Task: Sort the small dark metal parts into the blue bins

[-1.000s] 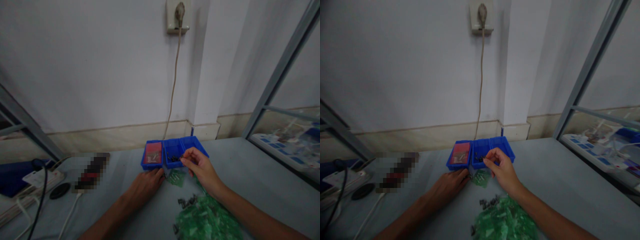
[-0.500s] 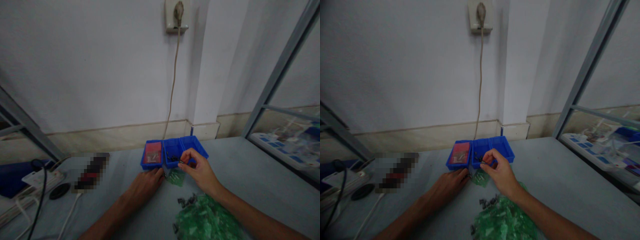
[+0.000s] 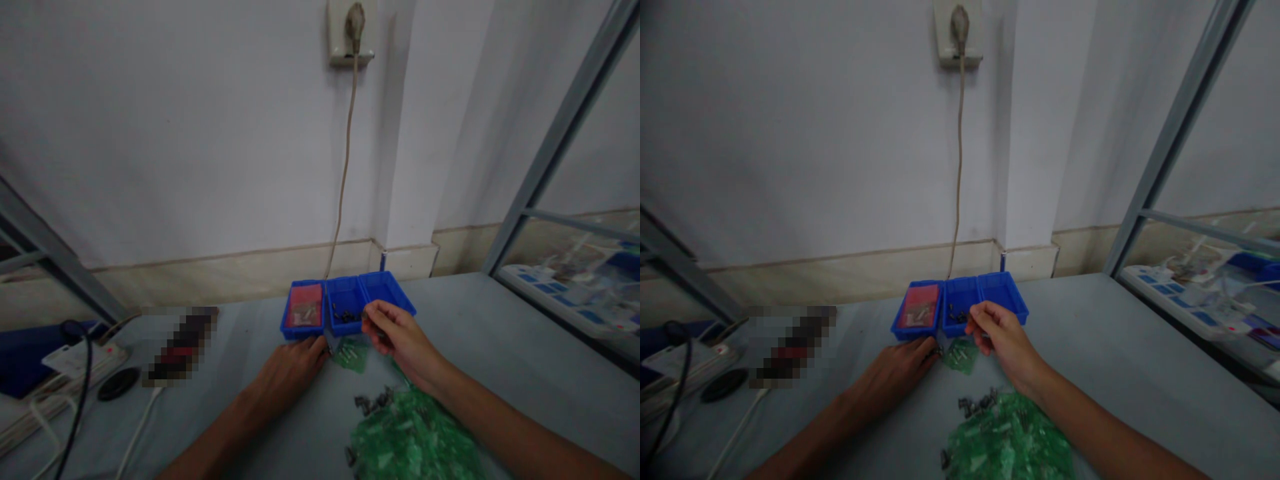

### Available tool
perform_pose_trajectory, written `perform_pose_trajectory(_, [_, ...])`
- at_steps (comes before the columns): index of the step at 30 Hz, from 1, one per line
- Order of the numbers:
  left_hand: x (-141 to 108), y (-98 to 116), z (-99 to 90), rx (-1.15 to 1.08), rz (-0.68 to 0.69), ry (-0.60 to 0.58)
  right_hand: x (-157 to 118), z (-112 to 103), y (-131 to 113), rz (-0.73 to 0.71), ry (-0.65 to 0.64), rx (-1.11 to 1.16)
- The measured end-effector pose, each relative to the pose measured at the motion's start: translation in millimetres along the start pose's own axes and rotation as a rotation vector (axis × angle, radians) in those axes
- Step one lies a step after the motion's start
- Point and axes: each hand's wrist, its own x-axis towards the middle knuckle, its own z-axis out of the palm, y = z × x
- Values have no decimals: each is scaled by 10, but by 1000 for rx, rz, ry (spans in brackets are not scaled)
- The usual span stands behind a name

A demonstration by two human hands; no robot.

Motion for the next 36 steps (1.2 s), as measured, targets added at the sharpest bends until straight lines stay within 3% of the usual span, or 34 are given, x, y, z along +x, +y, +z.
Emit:
perform_pose_trajectory(8, [9, 5, 9, 23, -21, -22, 62, -52, 47, 126, 35, 177])
perform_pose_trajectory(14, [0, -7, 14, 18, -7, -16, 60, -34, 21, 88, 86, 155])
perform_pose_trajectory(21, [-3, 10, -14, 16, -5, -15, 22, -12, 5, -80, 91, -80])
perform_pose_trajectory(32, [4, 19, -24, 6, -18, -23, -42, -4, 13, -426, 78, -660])
perform_pose_trajectory(36, [8, 23, -40, -3, -17, -33, -29, -46, 47, -444, 77, -833])
